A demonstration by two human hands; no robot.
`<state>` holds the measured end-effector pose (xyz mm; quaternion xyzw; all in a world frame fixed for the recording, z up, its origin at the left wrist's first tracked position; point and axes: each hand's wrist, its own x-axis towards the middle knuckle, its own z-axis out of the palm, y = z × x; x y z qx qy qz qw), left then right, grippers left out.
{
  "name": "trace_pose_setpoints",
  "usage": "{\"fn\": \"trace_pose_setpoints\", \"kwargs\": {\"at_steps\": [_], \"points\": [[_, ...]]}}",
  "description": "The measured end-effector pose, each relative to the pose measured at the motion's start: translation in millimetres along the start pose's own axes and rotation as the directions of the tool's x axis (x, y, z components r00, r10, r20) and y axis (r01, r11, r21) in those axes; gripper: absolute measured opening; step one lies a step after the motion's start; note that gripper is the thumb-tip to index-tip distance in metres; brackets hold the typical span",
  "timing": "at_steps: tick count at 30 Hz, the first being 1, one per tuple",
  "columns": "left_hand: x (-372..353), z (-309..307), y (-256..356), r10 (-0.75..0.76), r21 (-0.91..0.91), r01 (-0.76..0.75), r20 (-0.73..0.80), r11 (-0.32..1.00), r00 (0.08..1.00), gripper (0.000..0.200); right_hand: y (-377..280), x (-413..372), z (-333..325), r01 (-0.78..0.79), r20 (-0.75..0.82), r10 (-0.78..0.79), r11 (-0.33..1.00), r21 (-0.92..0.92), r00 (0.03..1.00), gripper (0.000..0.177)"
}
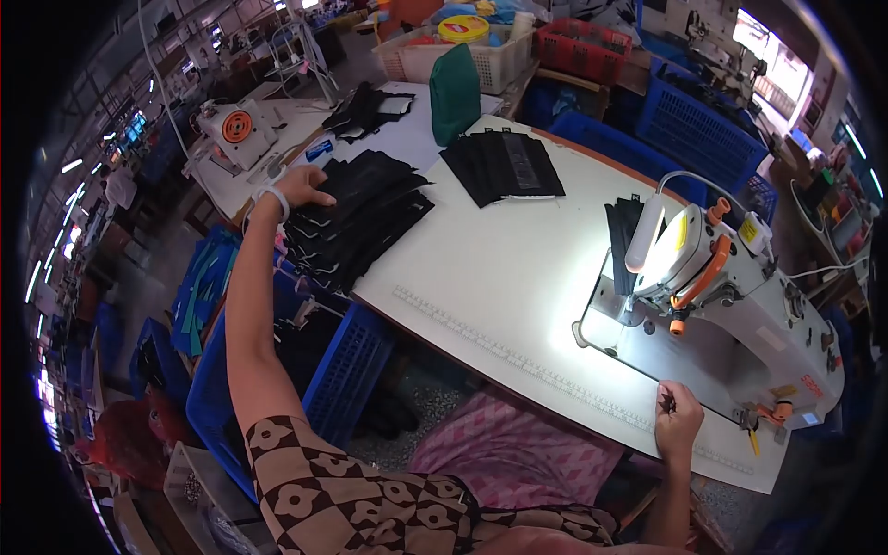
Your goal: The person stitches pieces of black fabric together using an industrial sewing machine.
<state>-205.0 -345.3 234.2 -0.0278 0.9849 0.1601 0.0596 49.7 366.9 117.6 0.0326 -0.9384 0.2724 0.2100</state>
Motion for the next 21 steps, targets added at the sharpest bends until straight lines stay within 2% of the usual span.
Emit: {"fn": "trace_pose_setpoints", "kwargs": {"at_steps": [1, 2, 3, 4, 6, 7, 9, 14, 17, 21], "points": [[-1, 7, -1, 0.0, 0.0, 0.0, 0.004, 1.0, 1.0, 0.079, 0, 0, 0, -0.005, 0.003, 0.005, 1.0, 0.006, 1.0, 0.009], [-10, 16, 10, 0.12, 0.045, -0.114, -0.182, 0.993, 0.976, 0.076, 0, 0, 0, -0.008, 0.004, 0.008, 1.0, 0.006, 1.0, 0.009], [-24, 28, 27, 0.24, 0.109, -0.215, -0.354, 0.97, 0.904, 0.073, -1, 1, -1, -0.012, 0.007, 0.012, 1.0, 0.01, 1.0, 0.009], [-41, 41, 46, 0.354, 0.189, -0.3, -0.503, 0.935, 0.788, 0.07, -1, 1, -1, -0.016, 0.011, 0.016, 1.0, 0.015, 1.0, 0.009], [-91, 71, 110, 0.165, 0.286, -0.037, -0.438, 0.957, 0.884, 0.065, -2, 1, -1, -0.023, 0.015, 0.022, 1.0, 0.019, 1.0, 0.009], [-106, 92, 121, 0.165, 0.286, -0.038, -0.433, 0.958, 0.886, 0.065, -3, 1, -1, -0.022, 0.015, 0.021, 1.0, 0.022, 1.0, 0.009], [-120, 123, 128, 0.271, 0.537, 0.063, -0.52, 0.841, 0.81, 0.067, -3, 2, -1, -0.016, 0.009, 0.016, 1.0, 0.026, 1.0, 0.01], [-106, 136, 83, 0.357, 0.548, -0.019, -0.518, 0.836, 0.777, 0.067, -4, 1, -3, -0.01, 0.013, 0.01, 1.0, 0.005, 1.0, 0.011], [-92, 133, 68, 0.384, 0.526, -0.037, -0.57, 0.85, 0.726, 0.057, -3, 2, -2, 0.017, -0.005, -0.017, 1.0, -0.001, 1.0, 0.012], [-86, 135, 63, 0.368, 0.475, -0.061, -0.588, 0.878, 0.72, 0.047, -1, 1, -2, 0.02, 0.0, -0.02, 1.0, -0.024, 1.0, 0.011]]}}
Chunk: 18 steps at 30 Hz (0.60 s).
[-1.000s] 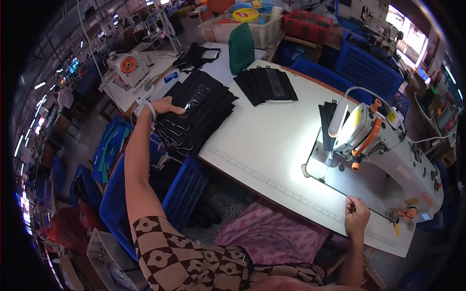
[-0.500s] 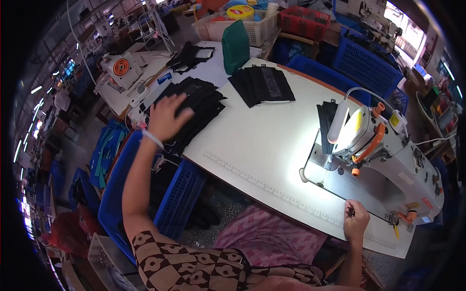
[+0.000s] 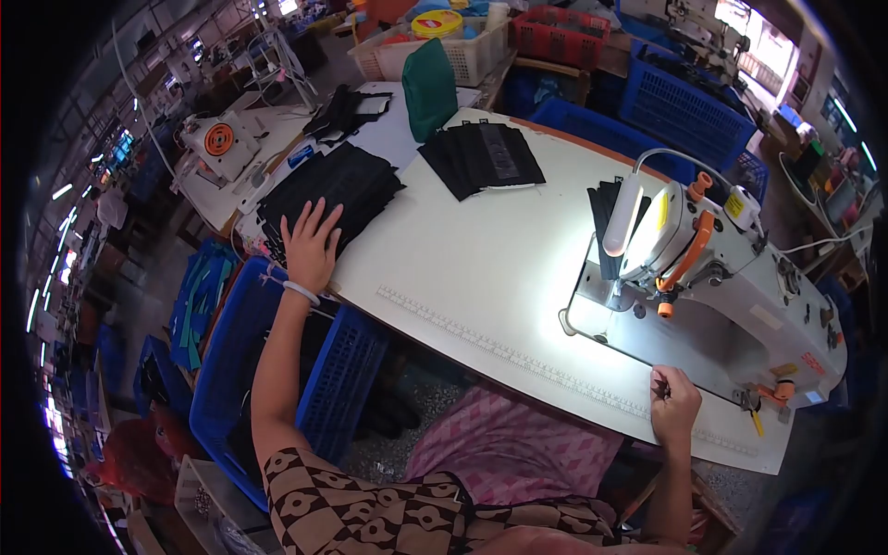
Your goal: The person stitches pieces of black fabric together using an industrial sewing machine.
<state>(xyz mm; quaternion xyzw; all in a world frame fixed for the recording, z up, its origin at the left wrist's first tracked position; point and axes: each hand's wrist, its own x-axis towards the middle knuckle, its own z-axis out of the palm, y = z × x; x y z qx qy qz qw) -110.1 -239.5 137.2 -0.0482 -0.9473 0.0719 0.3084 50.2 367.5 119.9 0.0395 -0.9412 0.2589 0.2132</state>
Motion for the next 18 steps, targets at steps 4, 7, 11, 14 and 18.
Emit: {"fn": "trace_pose_setpoints", "kwargs": {"at_steps": [4, 7, 11, 14, 18], "points": [[16, -14, -4, -0.346, -0.589, 0.272, -0.014, 0.761, 0.938, 0.039, -1, 0, 0, -0.002, -0.001, 0.002, 1.0, 0.0, 1.0, 0.01], [14, -29, 10, -0.462, -0.64, 0.276, -0.141, 0.717, 0.875, 0.04, -4, -2, 4, 0.002, -0.06, 0.002, 0.999, 0.052, 0.998, 0.007], [4, -79, 94, -0.195, -0.497, -0.036, -0.407, 0.867, 0.892, 0.042, -36, -4, 17, -0.002, 0.001, 0.002, 0.945, 0.327, 1.0, 0.01], [-34, -89, 177, 0.132, -0.496, -0.231, -0.226, 0.837, 0.965, 0.05, -86, 7, 43, -0.07, 0.114, -0.014, 0.714, 0.696, 0.993, 0.027], [-93, -83, 267, 0.49, -0.796, -0.287, 0.013, 0.532, 0.872, 0.056, -101, 39, 93, -0.425, 0.356, 0.253, 0.322, 0.846, 0.9, 0.046]]}}
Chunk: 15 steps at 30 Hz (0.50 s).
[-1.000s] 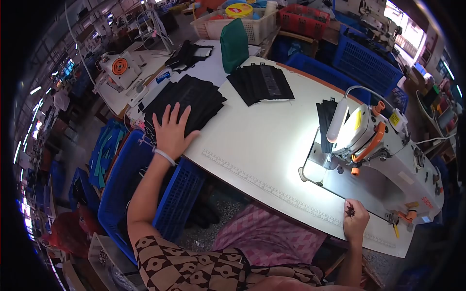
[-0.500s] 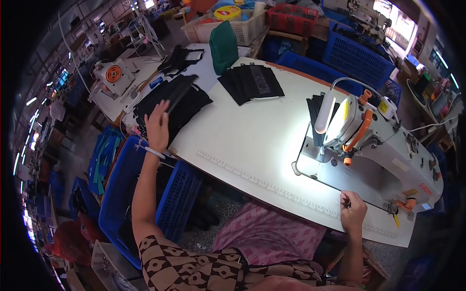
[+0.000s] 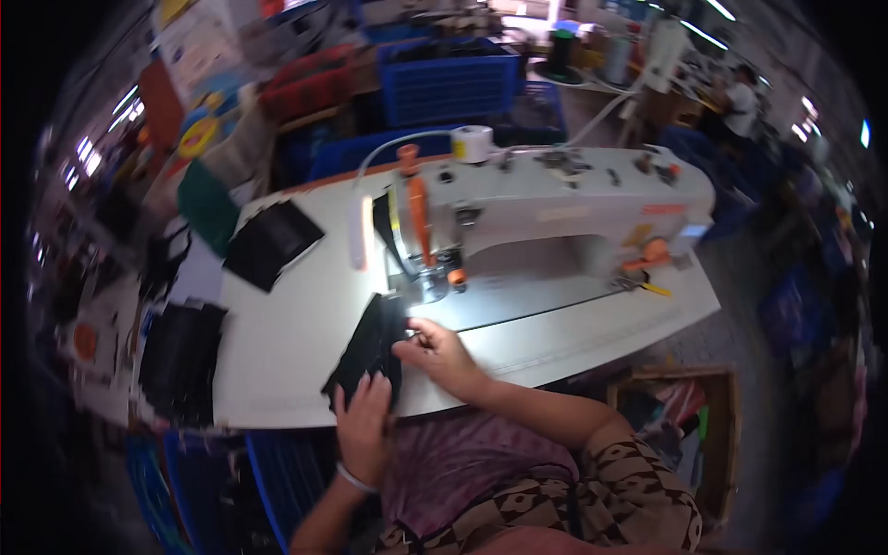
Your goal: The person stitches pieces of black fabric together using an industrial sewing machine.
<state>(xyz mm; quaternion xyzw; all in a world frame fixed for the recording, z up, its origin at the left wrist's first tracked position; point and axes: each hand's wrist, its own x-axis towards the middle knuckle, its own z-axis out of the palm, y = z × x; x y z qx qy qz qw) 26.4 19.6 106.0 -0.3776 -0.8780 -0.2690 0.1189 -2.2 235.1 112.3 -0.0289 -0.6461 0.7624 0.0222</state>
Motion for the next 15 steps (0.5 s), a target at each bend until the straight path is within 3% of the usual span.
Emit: {"fn": "trace_pose_setpoints", "kwargs": {"at_steps": [4, 9, 10, 12, 13, 14, 15], "points": [[-2, 3, 33, 0.014, 0.124, -0.022, 0.06, 0.992, 0.998, 0.061, -3, -10, -13, 0.155, 0.012, -0.155, 0.979, -0.135, 0.988, 0.037], [12, -21, 44, 0.096, -0.023, -0.093, 0.208, 0.995, 0.973, 0.069, -2, -22, -38, 0.095, -0.027, -0.114, 0.917, -0.388, 0.993, 0.028], [15, -18, 42, 0.018, -0.11, -0.016, 0.018, 0.994, 1.0, 0.07, -7, -30, -42, 0.128, 0.037, -0.122, 0.937, -0.326, 0.992, 0.027], [20, -16, 40, -0.196, -0.315, 0.09, -0.322, 0.945, 0.926, 0.072, -20, -48, -48, 0.18, 0.167, -0.149, 0.965, -0.19, 0.975, 0.027], [21, -19, 38, -0.19, -0.316, 0.085, -0.318, 0.945, 0.929, 0.072, -21, -54, -52, 0.18, 0.16, -0.151, 0.965, -0.19, 0.975, 0.027], [22, -24, 34, -0.317, -0.589, 0.163, -0.168, 0.791, 0.933, 0.069, -20, -60, -56, 0.27, 0.216, -0.212, 0.918, -0.29, 0.953, 0.026], [24, -27, 33, -0.391, -0.793, 0.249, 0.015, 0.556, 0.92, 0.066, -20, -67, -61, 0.359, 0.28, -0.263, 0.851, -0.383, 0.923, 0.026]]}}
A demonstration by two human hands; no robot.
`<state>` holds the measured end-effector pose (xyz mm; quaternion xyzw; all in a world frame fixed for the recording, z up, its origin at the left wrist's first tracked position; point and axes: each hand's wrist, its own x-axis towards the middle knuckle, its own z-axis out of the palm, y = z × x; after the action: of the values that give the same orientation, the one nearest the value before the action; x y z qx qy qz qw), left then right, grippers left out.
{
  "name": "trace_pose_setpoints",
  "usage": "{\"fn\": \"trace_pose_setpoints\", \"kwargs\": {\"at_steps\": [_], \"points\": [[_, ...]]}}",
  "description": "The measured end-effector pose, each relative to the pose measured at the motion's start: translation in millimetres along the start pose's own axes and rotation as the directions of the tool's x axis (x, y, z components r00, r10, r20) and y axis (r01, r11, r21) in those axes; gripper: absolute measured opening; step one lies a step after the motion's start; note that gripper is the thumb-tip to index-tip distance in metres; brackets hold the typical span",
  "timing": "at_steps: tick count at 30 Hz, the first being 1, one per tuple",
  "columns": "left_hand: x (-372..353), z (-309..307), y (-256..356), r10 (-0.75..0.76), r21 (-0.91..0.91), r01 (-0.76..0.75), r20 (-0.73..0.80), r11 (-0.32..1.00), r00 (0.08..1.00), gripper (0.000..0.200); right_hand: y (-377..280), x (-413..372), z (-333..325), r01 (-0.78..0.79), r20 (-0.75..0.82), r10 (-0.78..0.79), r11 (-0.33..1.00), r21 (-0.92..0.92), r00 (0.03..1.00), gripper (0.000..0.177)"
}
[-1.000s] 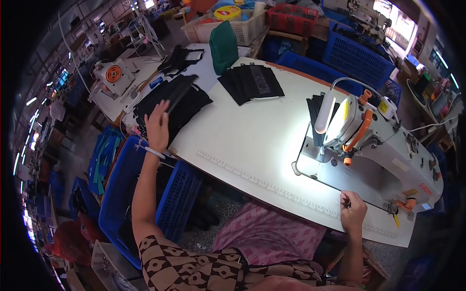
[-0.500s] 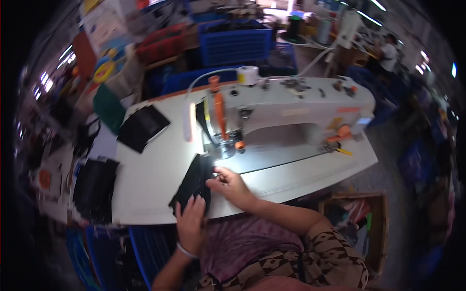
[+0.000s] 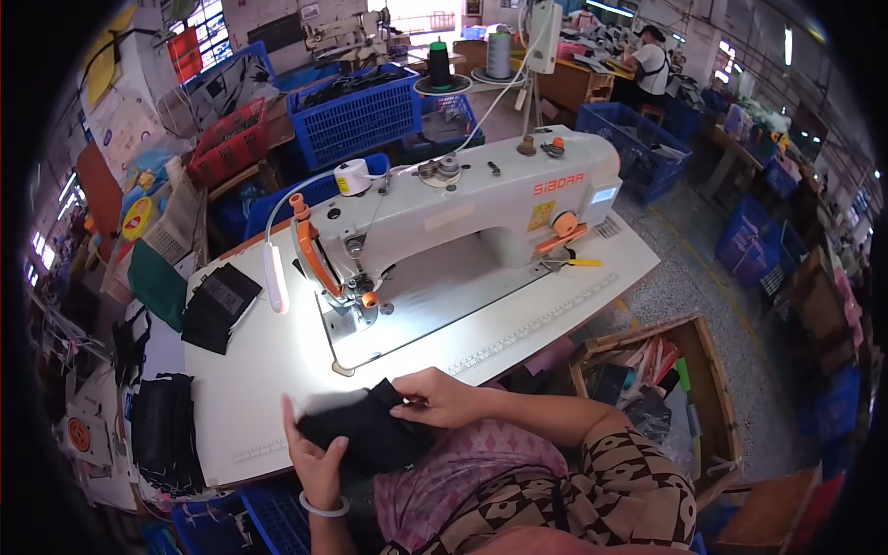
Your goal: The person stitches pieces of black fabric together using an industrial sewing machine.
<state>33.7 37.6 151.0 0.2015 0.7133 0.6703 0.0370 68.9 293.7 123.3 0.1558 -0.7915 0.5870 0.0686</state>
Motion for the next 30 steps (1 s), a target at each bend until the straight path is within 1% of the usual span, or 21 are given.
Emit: {"fn": "trace_pose_setpoints", "kwargs": {"at_steps": [1, 2, 5, 6, 9, 10, 13, 14, 16, 17, 18, 20, 21, 22, 25, 26, 27, 29, 30], "points": [[1, 0, 1, -0.168, -0.257, 0.189, 0.103, 0.948, 0.98, 0.063, -1, -7, -4, 0.078, 0.046, -0.073, 0.989, -0.123, 0.996, 0.025], [0, 5, -2, -0.16, -0.26, 0.184, 0.109, 0.948, 0.981, 0.063, -4, -14, -7, 0.08, 0.041, -0.075, 0.988, -0.131, 0.996, 0.025], [-12, 21, -30, -0.163, -0.177, 0.178, 0.095, 0.968, 0.982, 0.037, -14, -33, -13, -0.01, -0.139, 0.02, 0.997, 0.072, 0.99, 0.023], [-16, 21, -39, -0.163, -0.179, 0.178, 0.096, 0.968, 0.982, 0.037, -12, -39, -15, -0.011, -0.139, 0.021, 0.997, 0.071, 0.99, 0.023], [-24, 15, -54, -0.151, -0.101, 0.198, 0.351, 0.975, 0.924, 0.022, 1, -56, -18, -0.001, -0.103, 0.006, 0.999, 0.045, 0.995, 0.025], [-25, 19, -58, -0.15, -0.102, 0.198, 0.353, 0.975, 0.923, 0.022, 3, -61, -19, -0.002, -0.106, 0.007, 0.999, 0.043, 0.994, 0.025], [-21, 41, -44, -0.146, -0.308, 0.242, 0.303, 0.92, 0.942, 0.024, 7, -70, -20, -0.218, 0.078, 0.206, 0.954, 0.206, 0.975, 0.021], [-20, 38, -44, -0.141, -0.306, 0.238, 0.308, 0.922, 0.941, 0.024, 9, -73, -18, -0.213, 0.072, 0.202, 0.955, 0.206, 0.977, 0.021], [-25, 23, -50, -0.148, 0.006, 0.166, 0.479, 0.986, 0.865, 0.033, 10, -80, -12, -0.077, -0.028, 0.081, 0.991, 0.112, 0.996, 0.021], [-28, 19, -53, -0.177, 0.156, 0.107, 0.553, 0.982, 0.815, 0.037, 11, -84, -7, -0.016, -0.07, 0.02, 0.998, 0.062, 0.997, 0.021], [-33, 20, -56, -0.182, 0.158, 0.112, 0.555, 0.981, 0.812, 0.037, 14, -89, -3, -0.021, -0.072, 0.026, 0.998, 0.066, 0.997, 0.021], [-42, 31, -63, -0.111, 0.114, 0.075, 0.351, 0.991, 0.93, 0.031, 22, -96, 3, -0.071, -0.024, 0.072, 0.996, 0.048, 0.997, 0.022], [-45, 36, -64, -0.069, 0.095, 0.048, 0.239, 0.994, 0.969, 0.028, 25, -97, 6, -0.091, -0.001, 0.091, 0.995, 0.035, 0.996, 0.023], [-49, 40, -65, -0.066, 0.095, 0.045, 0.24, 0.995, 0.968, 0.028, 26, -99, 9, -0.089, -0.003, 0.089, 0.995, 0.033, 0.996, 0.023], [-60, 49, -65, 0.077, 0.218, -0.087, 0.054, 0.972, 0.996, 0.023, 23, -105, 20, -0.086, -0.185, 0.102, 0.992, 0.092, 0.977, 0.03], [-61, 48, -66, 0.076, 0.217, -0.086, 0.053, 0.972, 0.996, 0.023, 27, -107, 21, -0.087, -0.183, 0.103, 0.992, 0.091, 0.978, 0.03], [-60, 46, -69, 0.11, 0.227, -0.129, 0.094, 0.965, 0.989, 0.022, 33, -109, 20, -0.01, -0.17, 0.003, 0.999, -0.038, 0.985, 0.033], [-60, 41, -74, 0.174, 0.243, -0.214, 0.175, 0.946, 0.969, 0.019, 40, -112, 20, 0.151, -0.102, -0.187, 0.946, -0.285, 0.977, 0.04], [-59, 40, -75, 0.175, 0.244, -0.213, 0.172, 0.946, 0.97, 0.019, 40, -112, 21, 0.153, -0.099, -0.187, 0.946, -0.285, 0.977, 0.04]]}}
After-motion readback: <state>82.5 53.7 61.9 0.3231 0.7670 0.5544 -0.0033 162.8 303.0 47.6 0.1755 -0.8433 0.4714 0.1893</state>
